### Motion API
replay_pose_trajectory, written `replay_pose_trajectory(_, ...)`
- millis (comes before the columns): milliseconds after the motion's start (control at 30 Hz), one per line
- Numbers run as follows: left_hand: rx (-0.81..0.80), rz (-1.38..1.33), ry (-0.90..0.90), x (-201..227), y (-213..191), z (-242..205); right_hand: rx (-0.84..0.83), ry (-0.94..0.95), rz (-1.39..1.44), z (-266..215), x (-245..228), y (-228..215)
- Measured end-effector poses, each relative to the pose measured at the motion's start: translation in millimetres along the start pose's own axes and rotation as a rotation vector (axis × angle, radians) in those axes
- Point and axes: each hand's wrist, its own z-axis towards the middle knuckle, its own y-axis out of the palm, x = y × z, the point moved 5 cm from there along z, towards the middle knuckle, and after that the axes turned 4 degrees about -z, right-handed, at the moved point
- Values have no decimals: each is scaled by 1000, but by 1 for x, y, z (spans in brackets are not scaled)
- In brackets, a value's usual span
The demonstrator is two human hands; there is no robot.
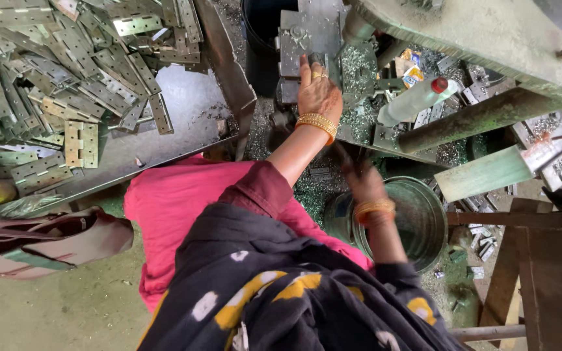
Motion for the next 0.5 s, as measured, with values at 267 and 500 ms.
replay_pose_trajectory(267, 48, -56, 78, 1, -8, -2, -100, 33, 65, 35, 64, 33)
replay_pose_trajectory(500, 325, 68, -10, -3, -19, 1, 70, -4, 48, 17, 66, 30)
